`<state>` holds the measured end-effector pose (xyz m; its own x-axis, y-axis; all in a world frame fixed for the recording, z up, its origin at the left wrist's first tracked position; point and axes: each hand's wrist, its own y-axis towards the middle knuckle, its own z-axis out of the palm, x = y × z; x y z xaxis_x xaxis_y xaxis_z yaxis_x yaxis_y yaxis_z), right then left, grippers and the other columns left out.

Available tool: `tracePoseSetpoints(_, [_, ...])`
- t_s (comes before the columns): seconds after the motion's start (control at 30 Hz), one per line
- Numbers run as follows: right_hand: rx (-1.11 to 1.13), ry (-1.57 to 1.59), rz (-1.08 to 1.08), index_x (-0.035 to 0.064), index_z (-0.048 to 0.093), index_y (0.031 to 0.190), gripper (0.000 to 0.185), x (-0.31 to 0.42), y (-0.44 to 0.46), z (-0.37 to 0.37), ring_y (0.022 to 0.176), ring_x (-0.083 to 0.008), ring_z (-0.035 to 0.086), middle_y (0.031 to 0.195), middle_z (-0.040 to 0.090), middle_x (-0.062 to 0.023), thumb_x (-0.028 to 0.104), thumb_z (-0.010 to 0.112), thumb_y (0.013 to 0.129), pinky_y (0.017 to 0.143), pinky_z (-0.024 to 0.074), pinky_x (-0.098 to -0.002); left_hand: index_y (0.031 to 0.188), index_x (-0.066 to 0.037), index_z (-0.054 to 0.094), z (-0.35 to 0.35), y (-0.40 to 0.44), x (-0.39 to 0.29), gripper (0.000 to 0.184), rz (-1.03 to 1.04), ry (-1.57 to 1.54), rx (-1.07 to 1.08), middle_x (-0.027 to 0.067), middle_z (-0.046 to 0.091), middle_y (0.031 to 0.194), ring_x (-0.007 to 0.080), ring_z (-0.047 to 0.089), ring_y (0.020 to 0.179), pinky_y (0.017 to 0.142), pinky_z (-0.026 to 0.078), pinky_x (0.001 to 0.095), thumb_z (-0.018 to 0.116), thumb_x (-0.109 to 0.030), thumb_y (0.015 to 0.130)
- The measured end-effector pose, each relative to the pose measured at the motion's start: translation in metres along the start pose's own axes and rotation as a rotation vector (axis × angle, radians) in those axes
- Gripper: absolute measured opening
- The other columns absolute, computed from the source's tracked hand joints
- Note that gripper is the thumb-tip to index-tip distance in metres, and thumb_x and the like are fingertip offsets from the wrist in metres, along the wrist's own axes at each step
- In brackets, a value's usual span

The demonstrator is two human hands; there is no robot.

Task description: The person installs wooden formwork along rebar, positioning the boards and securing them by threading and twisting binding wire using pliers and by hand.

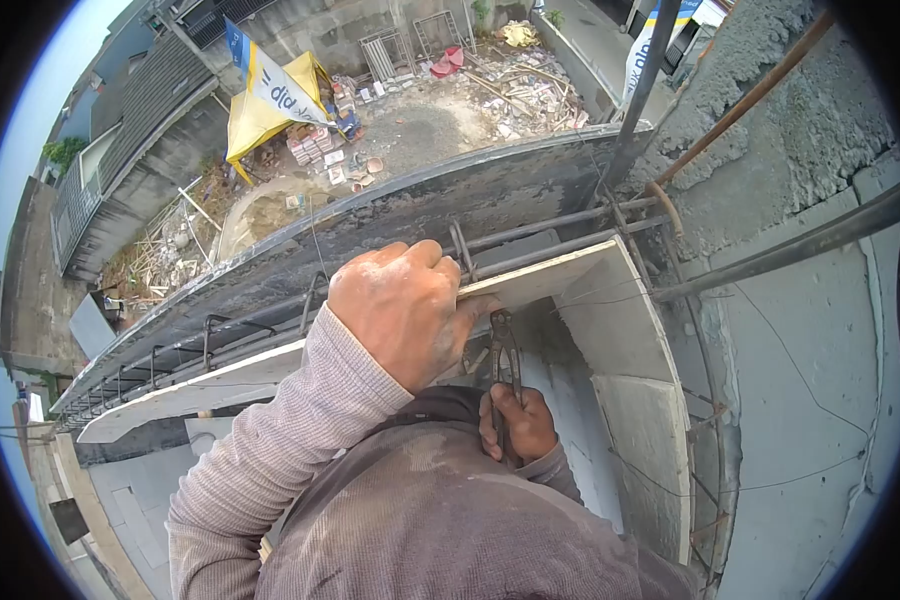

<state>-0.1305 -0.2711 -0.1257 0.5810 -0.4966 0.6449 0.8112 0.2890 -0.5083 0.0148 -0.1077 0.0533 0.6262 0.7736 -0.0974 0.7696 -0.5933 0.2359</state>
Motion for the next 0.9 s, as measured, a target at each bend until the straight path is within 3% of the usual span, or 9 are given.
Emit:
tracePoseSetpoints(0.17, [-0.073,-0.106,-0.067,-0.0017,0.058,0.092,0.036,0.001,-0.014,0.009,0.043,-0.0161,0.054,0.059,0.057,-0.0089,0.030,0.054,0.108,0.042,0.0440,-0.0306,0.068,-0.004,0.065,0.003,-0.004,0.001,0.045,-0.053,-0.032,-0.015,0.0076,0.058,0.068,0.0268,0.067,0.066,0.058,0.054,0.0404,0.080,-0.044,0.083])
tracePoseSetpoints(0.37, [-0.152,-0.598,-0.201,0.0011,0.057,0.081,0.034,0.013,-0.057,-0.006,0.046,-0.0107,0.054,0.058,0.059,-0.0049,0.026,0.064,0.102,0.045,0.0416,-0.0285,0.069,-0.003,0.067,0.001,-0.003,0.004,0.048,-0.040,-0.037,0.028,0.0083,0.060,0.070,0.0272,0.068,0.065,0.059,0.055,0.0406,0.078,-0.048,0.084])
tracePoseSetpoints(0.4, [-0.137,-0.729,-0.174,-0.0002,0.060,0.082,0.037,0.016,-0.060,-0.011,0.050,-0.0199,0.059,0.061,0.063,-0.0091,0.031,0.066,0.100,0.051,0.0459,-0.0338,0.070,-0.003,0.067,0.001,-0.003,0.005,0.049,-0.049,-0.021,0.036,0.0085,0.061,0.070,0.0273,0.068,0.065,0.060,0.055,0.0406,0.078,-0.048,0.085])
tracePoseSetpoints(0.43, [-0.150,-0.731,-0.179,-0.0002,0.060,0.082,0.037,0.018,-0.061,-0.015,0.050,-0.0199,0.059,0.061,0.063,-0.0091,0.031,0.066,0.100,0.051,0.0459,-0.0338,0.070,-0.003,0.067,0.001,-0.004,0.005,0.049,-0.038,-0.028,0.031,0.0085,0.061,0.070,0.0273,0.068,0.065,0.060,0.055,0.0406,0.078,-0.048,0.085])
tracePoseSetpoints(0.5, [-0.122,-1.202,-0.260,-0.0010,0.066,0.090,0.038,0.019,-0.058,-0.021,0.058,-0.0351,0.063,0.068,0.068,-0.0158,0.036,0.068,0.097,0.059,0.0494,-0.0410,0.072,-0.003,0.068,0.002,-0.005,0.008,0.049,0.000,-0.030,0.017,0.0092,0.062,0.072,0.0276,0.069,0.067,0.061,0.055,0.0406,0.076,-0.049,0.087])
tracePoseSetpoints(0.53, [-0.130,-1.309,-0.106,0.0006,0.071,0.100,0.040,0.016,-0.052,-0.026,0.075,-0.0461,0.066,0.080,0.072,-0.0212,0.040,0.070,0.092,0.070,0.0531,-0.0476,0.072,-0.003,0.068,0.002,-0.006,0.008,0.049,0.006,-0.033,0.010,0.0092,0.062,0.072,0.0276,0.069,0.067,0.061,0.055,0.0406,0.076,-0.049,0.087])
tracePoseSetpoints(0.57, [-0.138,-1.309,-0.108,0.0006,0.071,0.100,0.040,0.007,-0.044,-0.030,0.075,-0.0461,0.066,0.080,0.072,-0.0212,0.040,0.070,0.092,0.070,0.0531,-0.0476,0.073,-0.002,0.068,0.002,-0.007,0.008,0.050,0.009,-0.032,0.013,0.0096,0.063,0.073,0.0277,0.070,0.069,0.062,0.056,0.0403,0.075,-0.050,0.087])
tracePoseSetpoints(0.73, [-0.179,-1.795,0.388,0.0037,0.075,0.105,0.039,-0.054,0.026,-0.061,0.101,-0.0384,0.072,0.103,0.074,-0.0227,0.036,0.072,0.083,0.088,0.0574,-0.0487,0.078,-0.003,0.068,0.002,-0.010,0.005,0.054,-0.028,-0.027,0.048,0.0099,0.064,0.075,0.0270,0.072,0.073,0.066,0.058,0.0392,0.072,-0.055,0.088])
tracePoseSetpoints(0.9, [0.014,-1.821,0.393,0.0042,0.076,0.104,0.038,-0.072,0.047,-0.065,0.102,-0.0374,0.072,0.108,0.074,-0.0216,0.034,0.073,0.080,0.089,0.0577,-0.0476,0.083,-0.003,0.064,0.002,-0.014,0.002,0.059,-0.104,-0.038,0.099,0.0104,0.067,0.075,0.0270,0.072,0.071,0.064,0.058,0.0406,0.076,-0.061,0.082])
